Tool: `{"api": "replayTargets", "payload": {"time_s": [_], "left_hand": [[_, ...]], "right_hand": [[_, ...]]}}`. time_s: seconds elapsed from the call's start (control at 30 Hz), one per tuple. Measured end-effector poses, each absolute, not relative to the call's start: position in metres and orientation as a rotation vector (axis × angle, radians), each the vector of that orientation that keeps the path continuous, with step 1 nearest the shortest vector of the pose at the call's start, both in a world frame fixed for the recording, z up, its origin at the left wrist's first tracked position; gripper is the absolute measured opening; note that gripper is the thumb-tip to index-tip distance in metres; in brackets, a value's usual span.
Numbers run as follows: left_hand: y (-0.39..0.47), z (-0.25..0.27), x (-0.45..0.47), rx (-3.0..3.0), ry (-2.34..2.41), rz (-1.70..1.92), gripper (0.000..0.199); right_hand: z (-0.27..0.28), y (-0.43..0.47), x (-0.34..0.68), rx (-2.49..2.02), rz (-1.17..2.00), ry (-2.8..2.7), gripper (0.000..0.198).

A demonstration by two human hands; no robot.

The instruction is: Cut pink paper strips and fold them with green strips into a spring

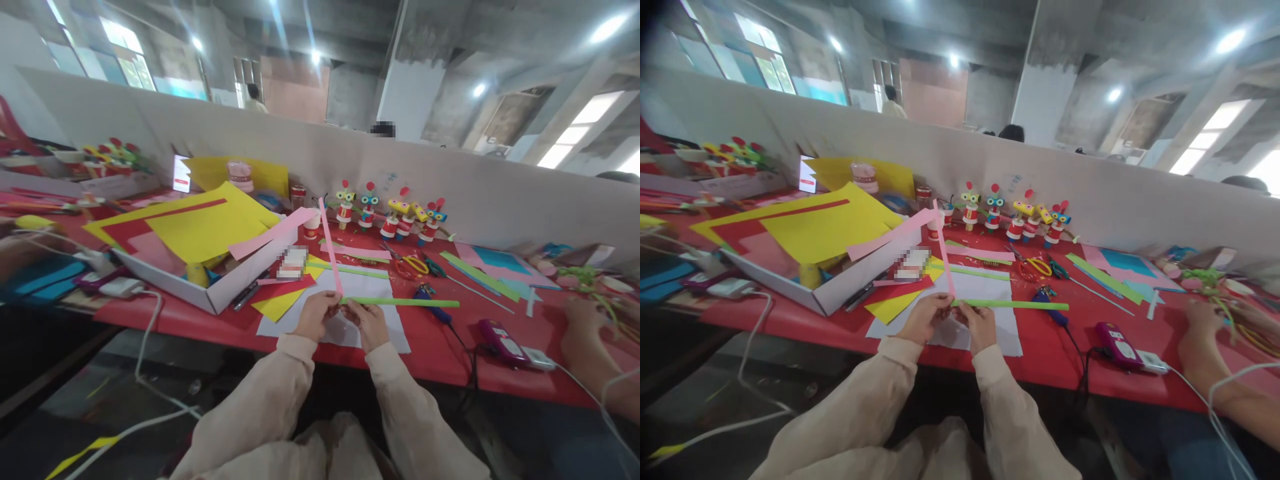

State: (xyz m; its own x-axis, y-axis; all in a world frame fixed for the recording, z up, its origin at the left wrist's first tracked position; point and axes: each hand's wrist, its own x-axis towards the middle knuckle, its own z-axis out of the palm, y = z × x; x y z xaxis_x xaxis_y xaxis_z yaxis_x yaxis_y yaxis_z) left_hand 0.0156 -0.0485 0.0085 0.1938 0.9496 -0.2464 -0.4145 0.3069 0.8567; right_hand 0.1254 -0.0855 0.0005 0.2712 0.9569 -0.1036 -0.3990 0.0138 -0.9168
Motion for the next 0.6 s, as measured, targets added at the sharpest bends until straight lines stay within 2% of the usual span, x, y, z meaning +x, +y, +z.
{"api": "replayTargets", "payload": {"time_s": [0.2, 0.6], "left_hand": [[-0.049, -0.002, 0.009, 1.134, 0.909, 1.111, 0.019], [-0.055, -0.012, 0.01, 1.329, 0.897, 1.147, 0.014]], "right_hand": [[-0.008, -0.084, 0.127, -1.114, 1.2, -0.699, 0.028], [-0.03, -0.086, 0.133, -1.167, 1.039, -0.866, 0.024]]}}
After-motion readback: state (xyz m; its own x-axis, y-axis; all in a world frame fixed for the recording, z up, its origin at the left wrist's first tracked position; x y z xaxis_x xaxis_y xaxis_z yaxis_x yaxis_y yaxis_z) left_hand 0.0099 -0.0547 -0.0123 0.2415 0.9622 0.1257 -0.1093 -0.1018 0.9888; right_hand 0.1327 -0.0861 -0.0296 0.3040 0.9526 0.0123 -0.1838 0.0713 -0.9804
